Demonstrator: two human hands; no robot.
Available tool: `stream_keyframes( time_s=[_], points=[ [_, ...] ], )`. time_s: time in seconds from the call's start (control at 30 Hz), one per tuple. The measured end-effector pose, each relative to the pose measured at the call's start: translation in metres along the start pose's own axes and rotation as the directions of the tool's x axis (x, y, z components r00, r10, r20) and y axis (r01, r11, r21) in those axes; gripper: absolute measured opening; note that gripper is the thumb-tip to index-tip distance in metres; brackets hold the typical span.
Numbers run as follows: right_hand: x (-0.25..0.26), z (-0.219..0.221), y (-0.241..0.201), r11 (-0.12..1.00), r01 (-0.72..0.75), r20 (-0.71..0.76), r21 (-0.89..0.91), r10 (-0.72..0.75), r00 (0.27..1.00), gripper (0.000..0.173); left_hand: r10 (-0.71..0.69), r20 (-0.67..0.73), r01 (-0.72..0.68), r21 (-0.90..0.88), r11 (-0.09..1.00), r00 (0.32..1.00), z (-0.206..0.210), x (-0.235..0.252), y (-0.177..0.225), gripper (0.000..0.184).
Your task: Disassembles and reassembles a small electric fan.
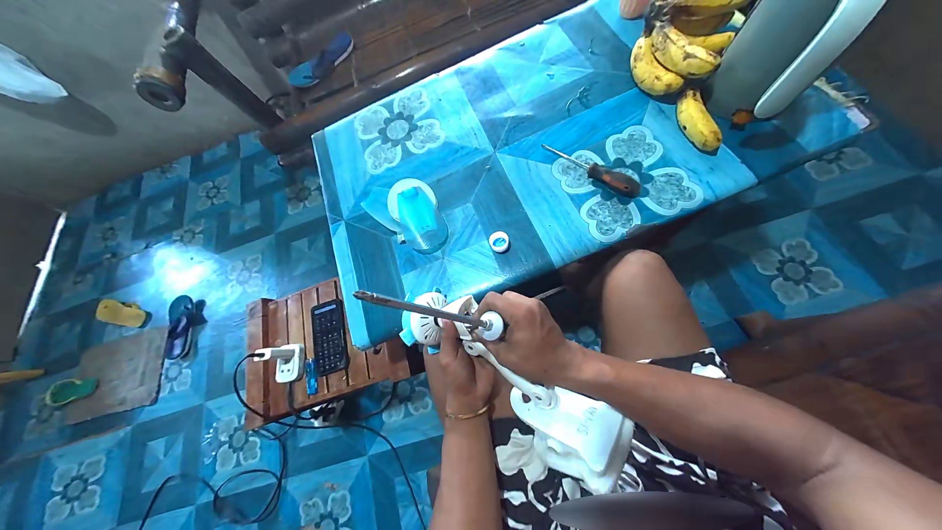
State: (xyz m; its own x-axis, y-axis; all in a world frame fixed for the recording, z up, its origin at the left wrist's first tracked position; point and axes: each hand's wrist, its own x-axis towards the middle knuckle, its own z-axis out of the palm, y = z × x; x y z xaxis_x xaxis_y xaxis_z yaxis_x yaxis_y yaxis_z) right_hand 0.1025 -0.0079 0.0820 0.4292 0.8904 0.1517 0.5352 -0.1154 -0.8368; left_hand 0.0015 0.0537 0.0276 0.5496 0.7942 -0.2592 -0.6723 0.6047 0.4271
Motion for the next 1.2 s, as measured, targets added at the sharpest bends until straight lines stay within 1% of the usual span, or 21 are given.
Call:
stream_keyframes(
  time_s=[0.1, 0.2, 0.37, 0.43, 0.5, 0.6, 0.67, 0.77, 0.8, 0.83, 0.87, 0.93, 1.0, 1.03, 1.1, 1.2],
  points=[
    [0.000, 0.001, 0.002, 1.000, 0.006, -0.011, 0.015, -0.006, 1.000, 0.018, 0.019, -0.014, -0.019, 0.025, 1.000, 1.000, 0.000, 0.000, 0.000, 0.030],
    [0.001, 0.004, 0.009, 0.999, 0.051, -0.049, 0.020, -0.050, 0.998, 0.018, 0.003, -0.001, -0.003, 0.019, 1.000, 1.000, 0.002, -0.001, 0.001, 0.030],
    [0.000, 0.013, 0.015, 0.986, 0.167, -0.160, -0.011, -0.167, 0.973, 0.014, 0.000, 0.027, 0.000, -0.009, 1.000, 1.000, 0.001, 0.000, 0.000, 0.024],
    [-0.002, 0.016, 0.013, 0.988, 0.156, -0.188, -0.009, -0.155, 0.970, 0.016, -0.006, 0.052, 0.008, -0.031, 0.999, 0.999, -0.002, 0.000, 0.001, 0.025],
    [-0.002, 0.017, 0.011, 0.993, 0.115, -0.187, 0.000, -0.113, 0.976, 0.020, -0.006, 0.060, 0.009, -0.037, 0.999, 0.998, -0.003, 0.000, 0.001, 0.027],
    [-0.001, 0.017, 0.012, 0.995, 0.096, -0.167, -0.002, -0.095, 0.981, 0.022, -0.008, 0.071, 0.011, -0.033, 0.999, 0.997, -0.002, -0.001, 0.000, 0.027],
    [0.001, 0.012, 0.012, 0.995, 0.101, -0.115, 0.014, -0.098, 0.988, 0.023, -0.003, 0.057, 0.005, -0.038, 0.999, 0.998, -0.001, 0.000, 0.000, 0.026],
    [0.008, -0.005, 0.016, 0.986, 0.122, -0.029, 0.118, -0.119, 0.992, 0.018, -0.001, 0.046, 0.003, -0.048, 0.999, 0.999, 0.001, 0.000, 0.000, 0.027],
    [0.012, -0.013, 0.018, 0.984, 0.108, -0.008, 0.141, -0.108, 0.994, 0.017, -0.024, 0.053, 0.027, -0.050, 0.998, 0.998, 0.002, 0.000, 0.001, 0.030],
    [0.019, -0.024, 0.021, 0.988, 0.086, 0.004, 0.126, -0.088, 0.996, 0.016, -0.061, 0.065, 0.064, -0.049, 0.997, 0.996, 0.001, -0.001, 0.002, 0.035],
    [0.028, -0.034, 0.025, 0.996, 0.053, 0.003, 0.073, -0.054, 0.999, 0.017, -0.093, 0.081, 0.097, -0.041, 0.994, 0.992, 0.000, -0.001, 0.003, 0.038],
    [0.056, -0.053, 0.036, 0.995, -0.064, 0.005, -0.082, 0.065, 0.998, 0.020, -0.108, 0.094, 0.111, -0.029, 0.993, 0.990, -0.002, -0.003, 0.006, 0.041],
    [0.088, -0.067, 0.048, 0.960, -0.187, 0.037, -0.210, 0.198, 0.979, 0.024, -0.109, 0.112, 0.114, -0.039, 0.993, 0.988, -0.003, -0.003, 0.006, 0.043],
    [0.102, -0.071, 0.053, 0.943, -0.228, 0.057, -0.241, 0.248, 0.967, 0.026, -0.114, 0.118, 0.121, -0.050, 0.991, 0.986, -0.003, -0.003, 0.007, 0.044],
    [0.121, -0.072, 0.060, 0.925, -0.260, 0.088, -0.277, 0.293, 0.952, 0.028, -0.114, 0.121, 0.122, -0.061, 0.991, 0.986, -0.001, -0.002, 0.007, 0.045],
    [0.135, -0.063, 0.065, 0.909, -0.267, 0.130, -0.320, 0.322, 0.938, 0.032, -0.116, 0.108, 0.123, -0.060, 0.991, 0.987, 0.001, -0.003, 0.006, 0.046]
  ],
)
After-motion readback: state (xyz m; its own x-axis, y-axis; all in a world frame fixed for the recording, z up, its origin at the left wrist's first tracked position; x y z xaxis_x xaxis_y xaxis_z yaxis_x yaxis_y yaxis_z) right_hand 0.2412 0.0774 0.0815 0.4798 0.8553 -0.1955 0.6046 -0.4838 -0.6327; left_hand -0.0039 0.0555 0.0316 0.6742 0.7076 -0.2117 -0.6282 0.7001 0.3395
